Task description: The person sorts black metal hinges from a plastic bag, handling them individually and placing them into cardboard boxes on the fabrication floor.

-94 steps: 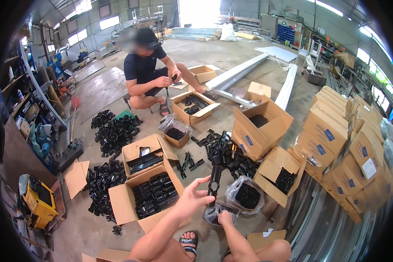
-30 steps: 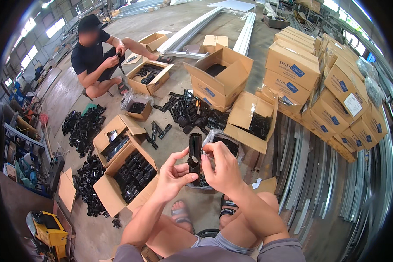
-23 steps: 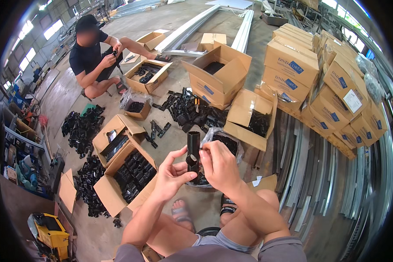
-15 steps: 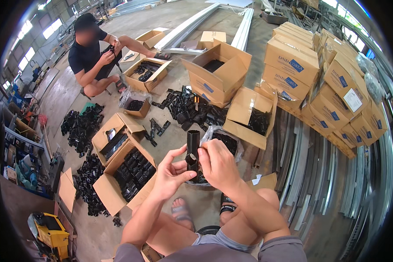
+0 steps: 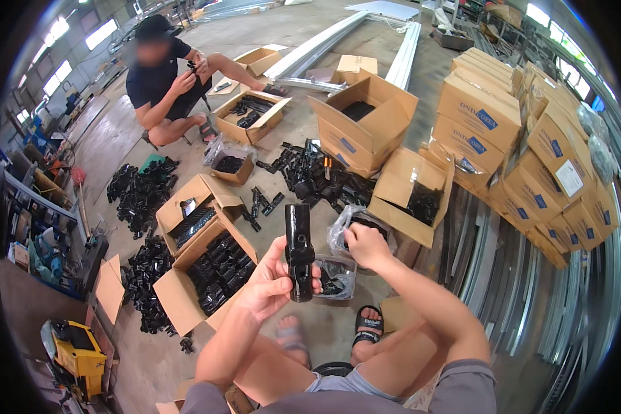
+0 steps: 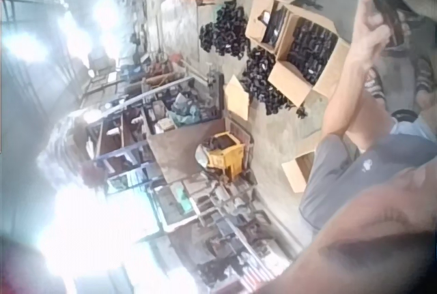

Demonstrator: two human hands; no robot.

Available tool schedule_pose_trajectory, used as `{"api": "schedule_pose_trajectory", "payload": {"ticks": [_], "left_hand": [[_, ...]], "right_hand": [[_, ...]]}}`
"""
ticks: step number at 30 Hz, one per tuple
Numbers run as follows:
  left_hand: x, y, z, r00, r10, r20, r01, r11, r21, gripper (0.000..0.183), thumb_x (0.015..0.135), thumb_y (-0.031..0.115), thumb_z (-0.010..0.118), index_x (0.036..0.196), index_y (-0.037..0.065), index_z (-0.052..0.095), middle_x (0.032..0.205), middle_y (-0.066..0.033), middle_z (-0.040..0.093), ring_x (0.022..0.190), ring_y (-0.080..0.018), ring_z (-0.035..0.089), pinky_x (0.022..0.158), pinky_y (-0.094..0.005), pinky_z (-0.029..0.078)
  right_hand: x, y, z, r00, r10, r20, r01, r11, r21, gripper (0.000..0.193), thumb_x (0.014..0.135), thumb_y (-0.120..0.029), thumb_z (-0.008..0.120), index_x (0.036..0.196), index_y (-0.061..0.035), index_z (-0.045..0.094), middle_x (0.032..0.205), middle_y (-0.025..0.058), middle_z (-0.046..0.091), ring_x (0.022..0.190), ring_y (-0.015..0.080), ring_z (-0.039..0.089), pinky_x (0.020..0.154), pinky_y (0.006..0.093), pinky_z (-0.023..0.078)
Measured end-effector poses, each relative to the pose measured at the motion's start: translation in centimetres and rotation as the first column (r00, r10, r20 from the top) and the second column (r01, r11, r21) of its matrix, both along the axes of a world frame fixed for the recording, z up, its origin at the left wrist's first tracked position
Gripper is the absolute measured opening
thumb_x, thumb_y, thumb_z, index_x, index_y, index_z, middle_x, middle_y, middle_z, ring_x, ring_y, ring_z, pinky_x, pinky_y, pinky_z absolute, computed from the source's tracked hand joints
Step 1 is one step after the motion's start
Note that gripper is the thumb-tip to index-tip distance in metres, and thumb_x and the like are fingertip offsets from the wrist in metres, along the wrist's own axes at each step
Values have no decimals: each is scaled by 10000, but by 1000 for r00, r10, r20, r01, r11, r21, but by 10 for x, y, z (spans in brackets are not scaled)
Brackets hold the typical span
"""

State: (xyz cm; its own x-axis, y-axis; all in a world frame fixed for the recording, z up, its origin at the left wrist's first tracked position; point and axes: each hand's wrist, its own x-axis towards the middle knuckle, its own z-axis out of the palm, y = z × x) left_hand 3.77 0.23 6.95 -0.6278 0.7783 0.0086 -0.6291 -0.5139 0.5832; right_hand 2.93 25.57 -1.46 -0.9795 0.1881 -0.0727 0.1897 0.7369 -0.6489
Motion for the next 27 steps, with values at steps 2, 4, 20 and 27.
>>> {"api": "schedule_pose_trajectory", "payload": {"ticks": [2,4,20,27], "left_hand": [[-5,-3,0,998,18,-62,-19,1000,-21,776,833,50,792,1468,230,385,1196,-228,663,1065,-343,687,967,-479,543],[-7,-1,6,937,66,-343,-177,936,-304,701,832,7,772,1427,206,459,1226,-206,662,1079,-337,684,975,-451,537],[-24,-6,-50,157,-502,-851,-817,418,-397,481,736,168,691,1195,94,568,754,-196,677,725,-434,666,604,-534,522],[-18,11,-53,151,-335,-930,-855,428,-293,264,838,170,627,1091,101,593,756,-223,662,703,-447,644,620,-559,505]], "right_hand": [[-23,17,-51,941,135,311,-219,942,255,275,939,-275,573,998,-45,712,1042,242,697,1010,414,669,872,481,536],[-43,37,-99,852,132,507,-359,852,381,285,905,-242,588,1054,-41,723,1125,241,691,1076,400,663,925,479,538],[-72,22,-209,992,-9,126,-23,966,257,449,824,-352,781,1125,-28,707,1178,207,689,1073,354,677,913,462,550],[-92,-67,-100,947,260,-187,-233,960,157,397,841,-296,758,1120,-19,703,1157,191,693,1045,329,678,901,438,548]]}}
